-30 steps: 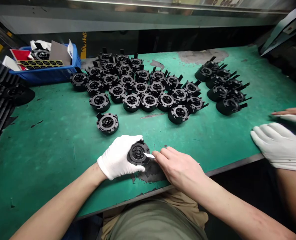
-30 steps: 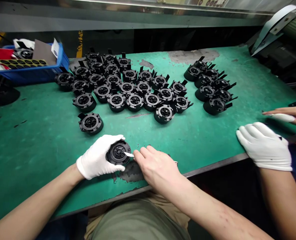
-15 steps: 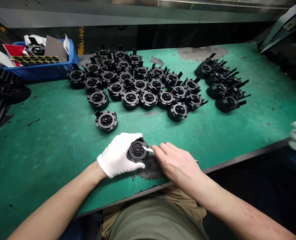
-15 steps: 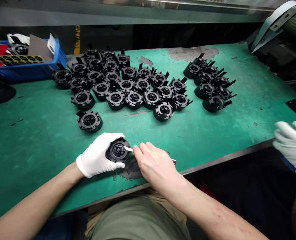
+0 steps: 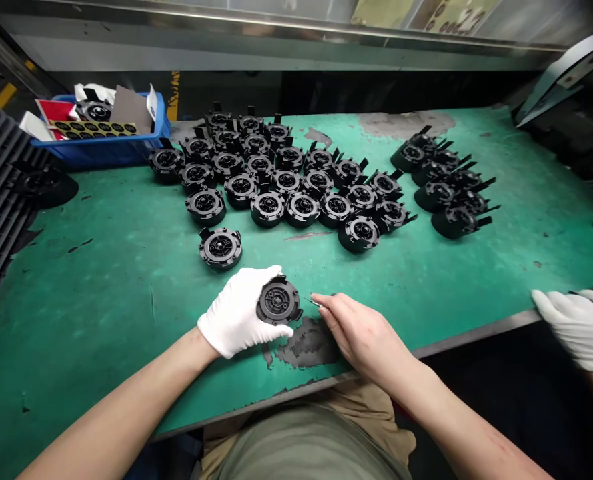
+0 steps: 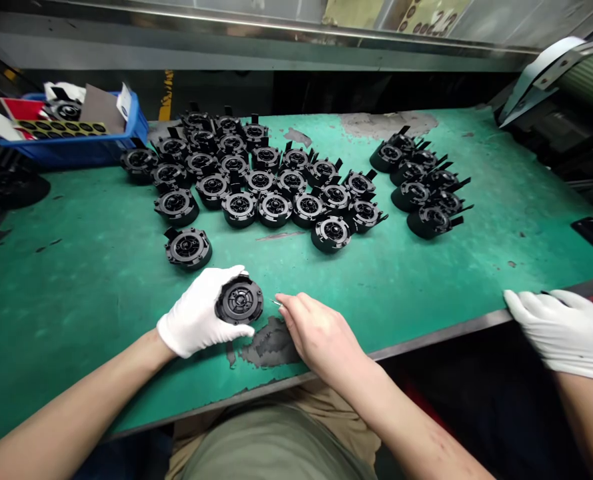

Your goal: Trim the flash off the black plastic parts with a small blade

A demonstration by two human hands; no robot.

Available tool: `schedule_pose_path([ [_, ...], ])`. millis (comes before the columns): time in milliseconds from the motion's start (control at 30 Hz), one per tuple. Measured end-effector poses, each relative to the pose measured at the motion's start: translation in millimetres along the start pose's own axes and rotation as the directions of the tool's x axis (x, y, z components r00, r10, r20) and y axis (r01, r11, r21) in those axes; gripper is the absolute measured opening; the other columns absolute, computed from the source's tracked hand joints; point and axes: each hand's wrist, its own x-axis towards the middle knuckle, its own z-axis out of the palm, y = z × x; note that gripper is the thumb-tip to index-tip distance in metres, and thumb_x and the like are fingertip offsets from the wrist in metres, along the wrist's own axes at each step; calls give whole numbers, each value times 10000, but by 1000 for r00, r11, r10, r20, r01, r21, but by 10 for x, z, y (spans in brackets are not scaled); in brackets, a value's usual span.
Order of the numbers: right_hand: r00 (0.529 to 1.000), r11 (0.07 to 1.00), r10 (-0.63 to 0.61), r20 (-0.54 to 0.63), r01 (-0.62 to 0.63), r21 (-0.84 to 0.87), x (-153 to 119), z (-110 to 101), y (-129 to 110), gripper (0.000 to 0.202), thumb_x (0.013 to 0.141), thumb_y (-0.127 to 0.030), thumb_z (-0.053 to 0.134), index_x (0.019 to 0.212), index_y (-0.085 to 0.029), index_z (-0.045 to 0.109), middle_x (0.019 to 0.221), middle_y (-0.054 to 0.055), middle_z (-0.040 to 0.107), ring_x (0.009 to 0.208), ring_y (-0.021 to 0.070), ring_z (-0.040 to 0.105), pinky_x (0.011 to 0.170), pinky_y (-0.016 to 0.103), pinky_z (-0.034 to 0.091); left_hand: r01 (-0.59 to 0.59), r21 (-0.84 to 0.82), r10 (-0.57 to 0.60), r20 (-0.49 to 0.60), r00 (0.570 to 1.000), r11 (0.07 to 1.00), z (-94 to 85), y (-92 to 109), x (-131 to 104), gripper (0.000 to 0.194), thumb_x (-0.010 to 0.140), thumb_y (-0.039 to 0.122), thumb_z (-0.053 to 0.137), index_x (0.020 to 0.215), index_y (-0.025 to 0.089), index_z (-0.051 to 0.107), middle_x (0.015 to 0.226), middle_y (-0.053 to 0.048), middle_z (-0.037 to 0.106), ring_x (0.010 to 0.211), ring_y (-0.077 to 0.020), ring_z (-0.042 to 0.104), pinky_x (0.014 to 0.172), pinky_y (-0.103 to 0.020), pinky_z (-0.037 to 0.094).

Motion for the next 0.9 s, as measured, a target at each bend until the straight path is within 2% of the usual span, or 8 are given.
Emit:
schedule_pose_path([
  [133, 1000, 1000, -17, -22, 17, 16, 68, 7, -16, 314, 1108, -204, 468, 1410, -162, 542, 1038, 90, 677, 901, 206, 660, 787, 334, 563, 72, 63, -68, -76, 995, 995, -18, 16, -3, 1103, 695, 620, 915, 1563, 173, 403, 1484, -227, 577, 1367, -433, 584, 1156, -603, 507],
  [300, 990, 989, -110, -93, 118, 91, -6, -19, -129, 368, 1090, -121, 469, 1448, -194, 512, 929, 38, 666, 807, 179, 587, 726, 305, 502, -21, 106, 25, -33, 999, 994, -60, 61, 5, 984, 698, 416, 913, 1505, 166, 408, 1412, -201, 592, 1317, -397, 601, 1135, -563, 529],
  [367, 990, 983, -131, -58, 138, 124, -56, -8, -183, 358, 1095, -141, 474, 1446, -195, 514, 907, 29, 657, 779, 169, 586, 698, 292, 491, -16, 116, 24, -60, 998, 993, -51, 54, 6, 958, 713, 489, 914, 1467, 163, 423, 1351, -194, 612, 1255, -384, 629, 1091, -554, 555],
  [467, 997, 995, -77, -4, 77, 66, -66, 46, -193, 309, 1118, -225, 466, 1416, -188, 539, 939, 38, 660, 755, 160, 621, 648, 279, 494, 12, 109, -2, -97, 995, 994, -17, 18, -8, 974, 718, 668, 880, 1422, 153, 448, 1304, -197, 616, 1207, -374, 648, 1054, -548, 570],
  [567, 1000, 1000, -13, -5, 13, -11, 7, 88, -122, 299, 1132, -269, 440, 1386, -163, 555, 1022, 65, 682, 776, 161, 659, 672, 285, 518, 35, 96, -23, -125, 992, 995, 6, -18, -13, 1056, 632, 796, 865, 1367, 137, 489, 1257, -196, 619, 1149, -368, 667, 1019, -540, 580],
  [633, 1000, 997, -21, 3, 22, -81, 64, 87, -71, 294, 1135, -272, 431, 1361, -153, 575, 1011, 60, 686, 757, 161, 662, 654, 287, 498, 21, 88, -11, -113, 994, 996, -4, -18, 9, 1106, 536, 859, 865, 1318, 146, 544, 1213, -183, 640, 1113, -376, 678, 994, -543, 584],
  [767, 997, 970, -77, 33, 82, -229, 135, 33, -36, 293, 1142, -282, 408, 1301, -158, 620, 891, 22, 665, 663, 154, 618, 569, 309, 386, -6, 55, 5, 18, 1000, 998, -62, 45, 93, 901, 479, 860, 884, 1072, 214, 678, 1027, -108, 698, 984, -356, 710, 916, -521, 594],
  [900, 990, 946, -67, 122, 102, -307, 142, -22, -76, 243, 1127, -249, 429, 1236, -165, 628, 827, 7, 632, 646, 161, 598, 561, 342, 324, 21, 25, -21, 12, 1000, 999, -75, 86, 112, 827, 485, 739, 964, 1042, 206, 664, 1084, -119, 716, 1027, -358, 717, 944, -523, 599],
])
